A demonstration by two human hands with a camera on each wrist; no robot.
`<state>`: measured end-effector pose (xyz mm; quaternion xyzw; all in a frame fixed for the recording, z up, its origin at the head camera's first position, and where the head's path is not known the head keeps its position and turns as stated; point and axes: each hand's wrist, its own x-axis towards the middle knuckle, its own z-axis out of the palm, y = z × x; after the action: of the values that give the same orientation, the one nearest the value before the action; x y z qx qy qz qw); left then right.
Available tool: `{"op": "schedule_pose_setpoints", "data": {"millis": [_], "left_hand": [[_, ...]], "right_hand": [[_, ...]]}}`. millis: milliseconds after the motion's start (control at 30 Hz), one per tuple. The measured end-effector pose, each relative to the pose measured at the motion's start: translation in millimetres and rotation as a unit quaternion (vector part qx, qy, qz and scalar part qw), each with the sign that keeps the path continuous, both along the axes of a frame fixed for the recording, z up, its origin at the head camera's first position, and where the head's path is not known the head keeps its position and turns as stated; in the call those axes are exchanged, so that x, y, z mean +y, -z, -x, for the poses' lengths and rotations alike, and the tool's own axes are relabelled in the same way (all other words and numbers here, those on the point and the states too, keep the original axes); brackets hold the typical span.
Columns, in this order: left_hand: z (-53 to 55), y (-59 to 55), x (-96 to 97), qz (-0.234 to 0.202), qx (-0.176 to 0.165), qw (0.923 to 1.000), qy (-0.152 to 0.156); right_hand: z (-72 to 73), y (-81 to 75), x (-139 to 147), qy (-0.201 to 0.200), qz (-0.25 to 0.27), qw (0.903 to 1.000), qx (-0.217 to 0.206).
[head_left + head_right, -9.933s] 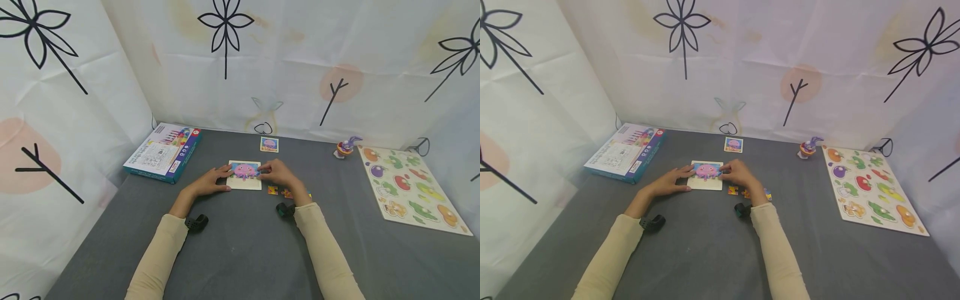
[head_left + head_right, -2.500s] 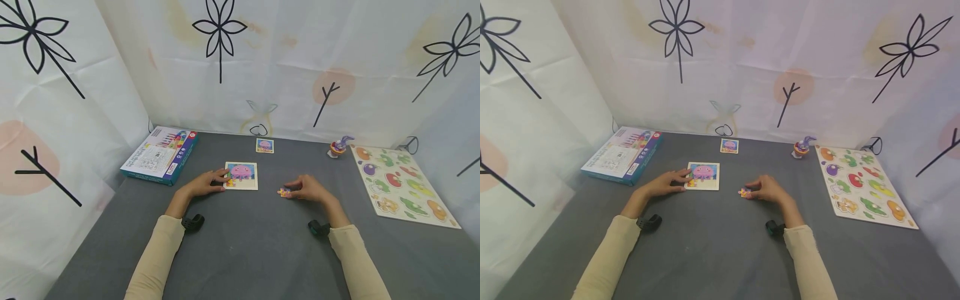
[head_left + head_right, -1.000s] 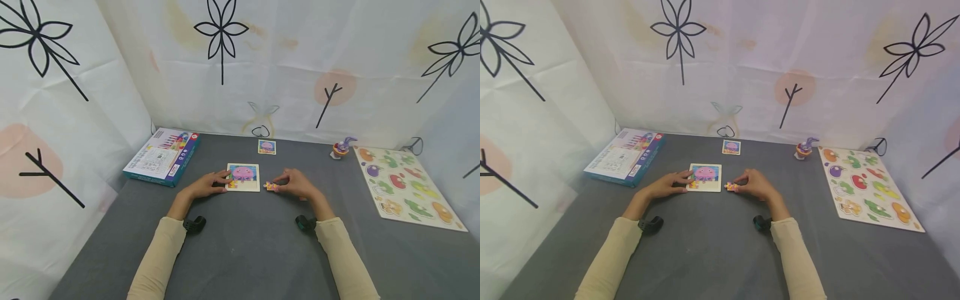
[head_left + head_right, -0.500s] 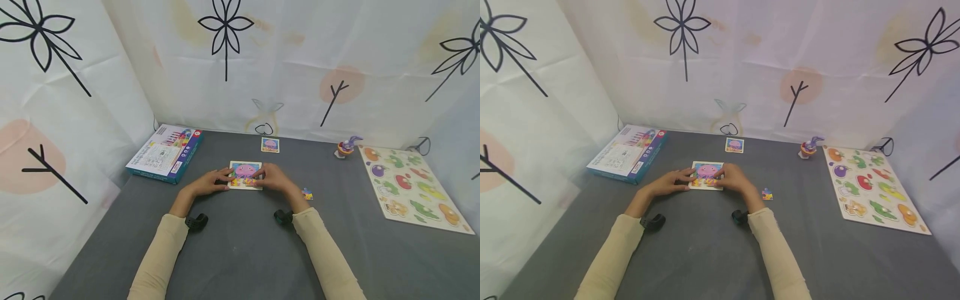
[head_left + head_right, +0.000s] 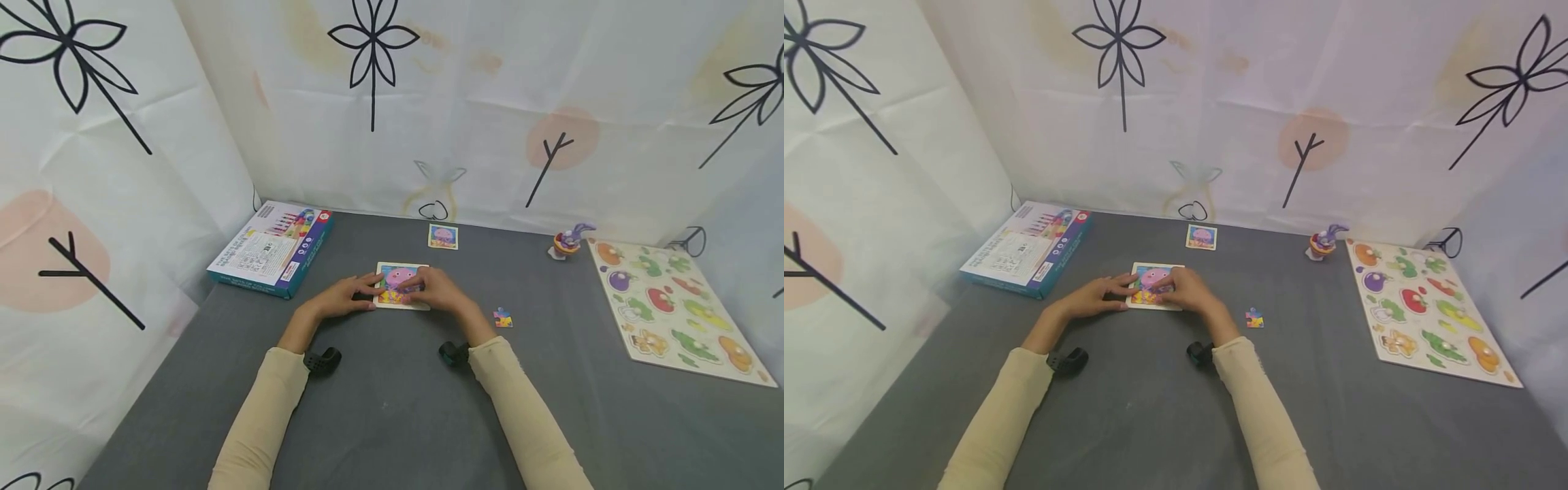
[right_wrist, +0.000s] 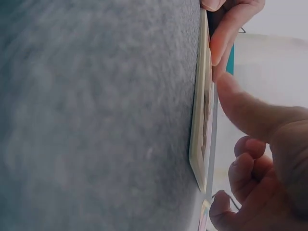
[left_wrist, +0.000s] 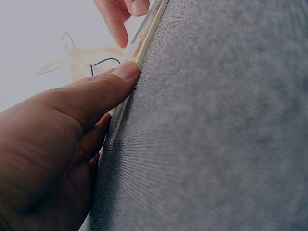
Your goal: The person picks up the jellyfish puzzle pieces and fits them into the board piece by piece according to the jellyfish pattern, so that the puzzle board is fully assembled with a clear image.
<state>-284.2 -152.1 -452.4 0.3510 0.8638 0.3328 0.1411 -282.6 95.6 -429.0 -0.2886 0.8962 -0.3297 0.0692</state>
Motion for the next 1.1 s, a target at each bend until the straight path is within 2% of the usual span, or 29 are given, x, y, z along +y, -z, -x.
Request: {"op": "schedule_pose_setpoints", "data": {"millis": [133,367,567,833,1100], "left_hand": [[0.2,-0.4,0.8,-0.004,-0.002,1.0,0.003],[1.0,-1.7,1.0,-0.011,0.002,0.9999,0.009],[1.4,-1.7,0.6,-0.016,0.003,0.9998,0.01],[1.4,0.4,2.7,-0.011,0.006,0.9999,0.011],[0.0,2.5,1.0,-0.007,0.005,1.0,0.005]], "right_hand": [[0.7,1.3,-2,-0.02,-0.002,0.9998,-0.001],[0.1,-1.9,-5,-0.004,-0.041,0.9991,-0.005],[-0.4,-3.5,-6,-0.003,-0.03,0.9994,-0.019],[-6.2,-0.4,0,-0.016,-0.001,0.9998,0.014],[-13.4,-0.1,29,0.025,0.009,0.9996,-0.004]]}}
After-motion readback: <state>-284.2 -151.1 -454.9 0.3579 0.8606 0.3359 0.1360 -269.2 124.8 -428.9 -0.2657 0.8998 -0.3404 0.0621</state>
